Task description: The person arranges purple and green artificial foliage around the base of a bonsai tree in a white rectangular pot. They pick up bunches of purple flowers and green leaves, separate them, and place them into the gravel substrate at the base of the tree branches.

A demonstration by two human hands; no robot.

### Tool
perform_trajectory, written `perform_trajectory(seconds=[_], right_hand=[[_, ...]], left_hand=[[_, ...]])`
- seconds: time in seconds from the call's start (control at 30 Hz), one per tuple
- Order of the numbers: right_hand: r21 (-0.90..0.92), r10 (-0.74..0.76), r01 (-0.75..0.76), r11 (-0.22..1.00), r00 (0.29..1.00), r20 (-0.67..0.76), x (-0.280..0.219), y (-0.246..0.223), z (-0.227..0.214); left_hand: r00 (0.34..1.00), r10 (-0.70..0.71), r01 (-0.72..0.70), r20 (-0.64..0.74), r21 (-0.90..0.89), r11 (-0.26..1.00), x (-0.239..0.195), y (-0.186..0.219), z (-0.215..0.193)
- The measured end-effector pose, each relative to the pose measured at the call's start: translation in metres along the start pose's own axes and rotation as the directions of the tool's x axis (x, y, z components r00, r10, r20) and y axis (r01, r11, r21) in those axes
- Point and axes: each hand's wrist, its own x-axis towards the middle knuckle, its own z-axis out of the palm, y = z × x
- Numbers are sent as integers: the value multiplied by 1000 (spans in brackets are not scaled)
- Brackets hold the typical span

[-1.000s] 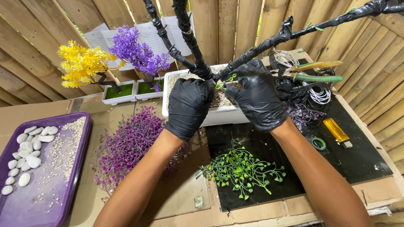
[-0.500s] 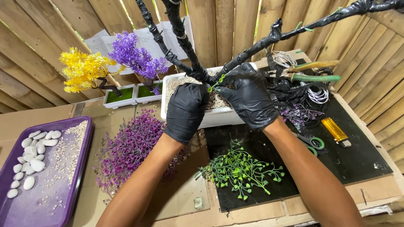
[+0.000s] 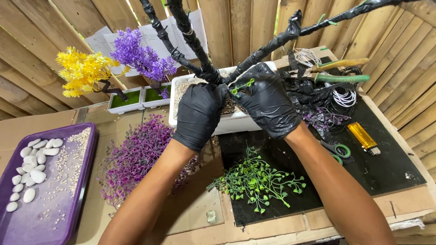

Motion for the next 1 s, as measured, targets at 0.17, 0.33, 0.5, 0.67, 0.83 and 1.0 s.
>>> perform_trajectory(seconds=[0.17, 0.33, 0.5, 0.67, 0.83, 1.0], right_hand=[[26, -49, 49, 998, 999, -12, -4, 9, 7], [-17, -47, 47, 999, 999, 3, -1, 10, 0], [-65, -40, 42, 997, 998, 38, -1, 3, -4], [46, 9, -10, 999, 1000, 13, 5, 3, -5], [19, -19, 19, 1000, 1000, 14, 0, -12, -15], [-25, -49, 49, 998, 999, 5, 1, -10, -12]], left_hand=[[998, 17, -18, 56, 18, 1000, -4, -12, 8], [999, 28, -28, 18, 8, 1000, -2, -8, 8], [998, 49, -51, 42, 49, 997, -8, -17, 14], [997, 64, -66, 40, 55, 996, -2, -10, 6], [999, 20, -21, 39, 29, 999, -6, -14, 17], [999, 46, -49, 27, 132, 990, -3, -13, 11]])
